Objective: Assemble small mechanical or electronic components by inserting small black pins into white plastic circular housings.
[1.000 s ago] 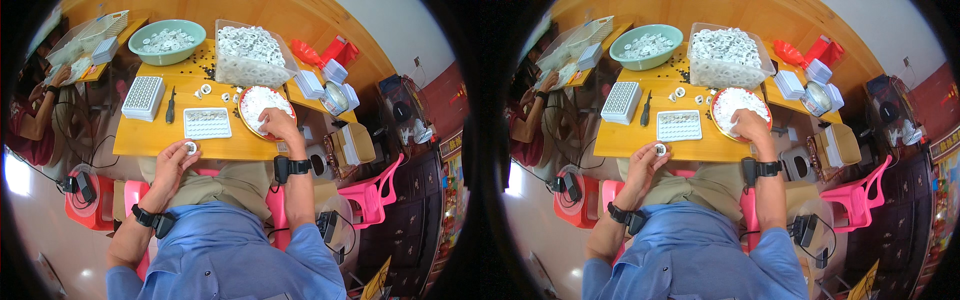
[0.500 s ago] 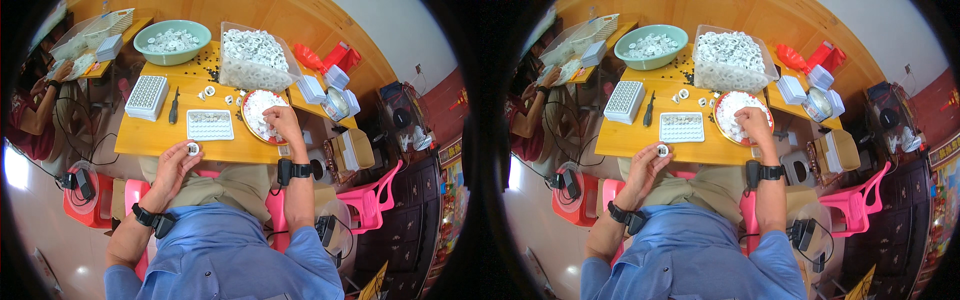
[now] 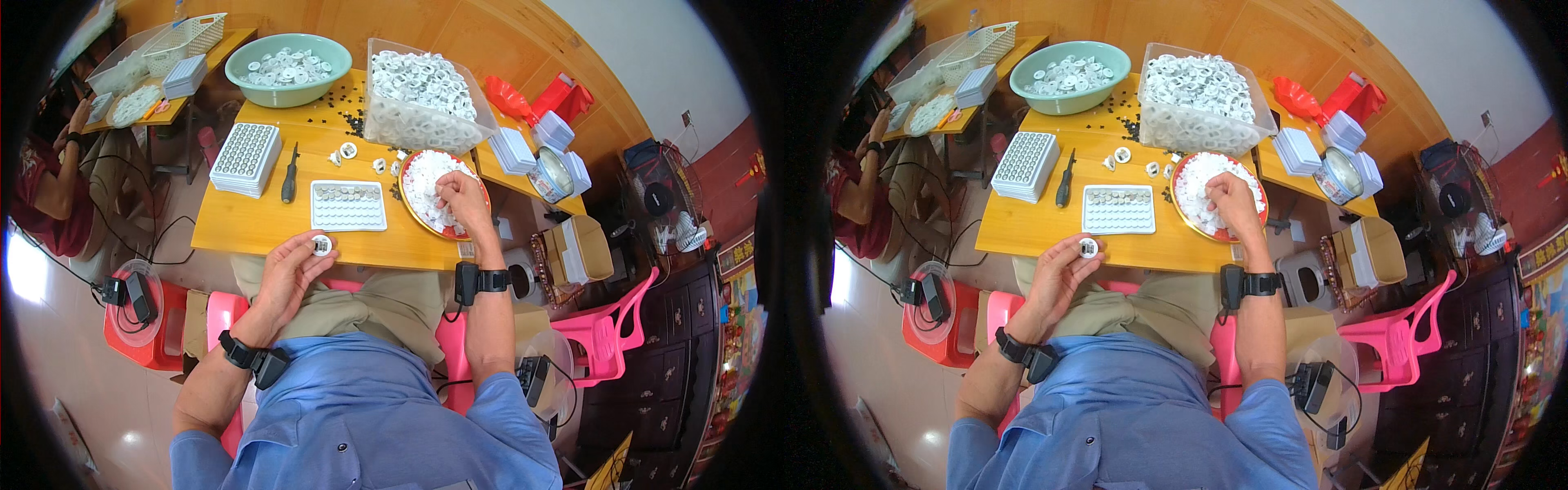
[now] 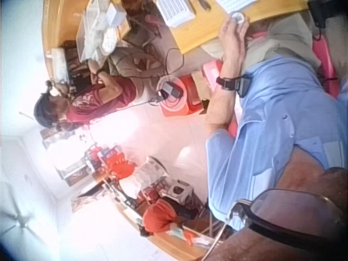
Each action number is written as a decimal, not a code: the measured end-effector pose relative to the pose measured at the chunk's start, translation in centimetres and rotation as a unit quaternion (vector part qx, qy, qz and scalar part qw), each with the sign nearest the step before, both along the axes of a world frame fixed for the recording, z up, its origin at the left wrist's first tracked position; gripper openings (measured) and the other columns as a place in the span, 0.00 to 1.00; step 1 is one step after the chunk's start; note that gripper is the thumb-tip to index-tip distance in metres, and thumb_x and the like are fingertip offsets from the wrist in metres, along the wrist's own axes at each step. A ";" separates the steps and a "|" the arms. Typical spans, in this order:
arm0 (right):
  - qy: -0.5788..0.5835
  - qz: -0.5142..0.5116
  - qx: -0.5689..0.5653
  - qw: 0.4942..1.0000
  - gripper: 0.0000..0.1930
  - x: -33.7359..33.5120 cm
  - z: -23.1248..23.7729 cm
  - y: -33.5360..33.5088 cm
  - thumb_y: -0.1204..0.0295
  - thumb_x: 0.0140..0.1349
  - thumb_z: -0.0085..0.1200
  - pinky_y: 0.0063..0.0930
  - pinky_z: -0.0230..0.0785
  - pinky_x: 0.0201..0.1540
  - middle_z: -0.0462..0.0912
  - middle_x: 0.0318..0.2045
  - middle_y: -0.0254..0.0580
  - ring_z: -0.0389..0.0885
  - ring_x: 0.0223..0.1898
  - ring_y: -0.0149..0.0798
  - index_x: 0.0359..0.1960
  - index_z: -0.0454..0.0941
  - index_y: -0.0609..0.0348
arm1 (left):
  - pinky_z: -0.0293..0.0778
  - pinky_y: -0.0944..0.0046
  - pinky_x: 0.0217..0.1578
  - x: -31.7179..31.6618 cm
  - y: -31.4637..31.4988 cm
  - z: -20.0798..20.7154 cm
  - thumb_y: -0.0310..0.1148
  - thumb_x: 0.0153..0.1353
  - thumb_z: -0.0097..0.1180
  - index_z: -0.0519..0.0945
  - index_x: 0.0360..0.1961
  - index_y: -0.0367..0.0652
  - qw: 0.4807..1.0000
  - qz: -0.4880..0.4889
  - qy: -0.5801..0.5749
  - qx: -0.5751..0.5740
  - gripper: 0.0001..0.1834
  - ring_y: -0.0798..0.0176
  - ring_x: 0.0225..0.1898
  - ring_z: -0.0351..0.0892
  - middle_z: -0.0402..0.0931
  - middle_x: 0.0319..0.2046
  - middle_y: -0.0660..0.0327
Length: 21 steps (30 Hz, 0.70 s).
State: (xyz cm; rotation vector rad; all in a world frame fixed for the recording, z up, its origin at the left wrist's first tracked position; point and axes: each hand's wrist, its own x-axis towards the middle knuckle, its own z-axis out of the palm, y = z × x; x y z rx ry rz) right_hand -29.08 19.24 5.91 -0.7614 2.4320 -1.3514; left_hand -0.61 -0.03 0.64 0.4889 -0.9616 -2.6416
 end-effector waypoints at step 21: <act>-0.090 0.047 -0.104 0.989 0.09 0.6 -1.0 -1.2 0.83 0.61 0.50 0.22 0.77 0.32 0.83 0.29 0.42 0.85 0.30 0.33 0.42 0.79 0.69 | 0.80 0.63 0.53 -0.1 0.2 0.3 0.27 0.70 0.49 0.75 0.53 0.31 1.000 -0.005 0.000 0.005 0.14 0.56 0.49 0.83 0.80 0.48 0.49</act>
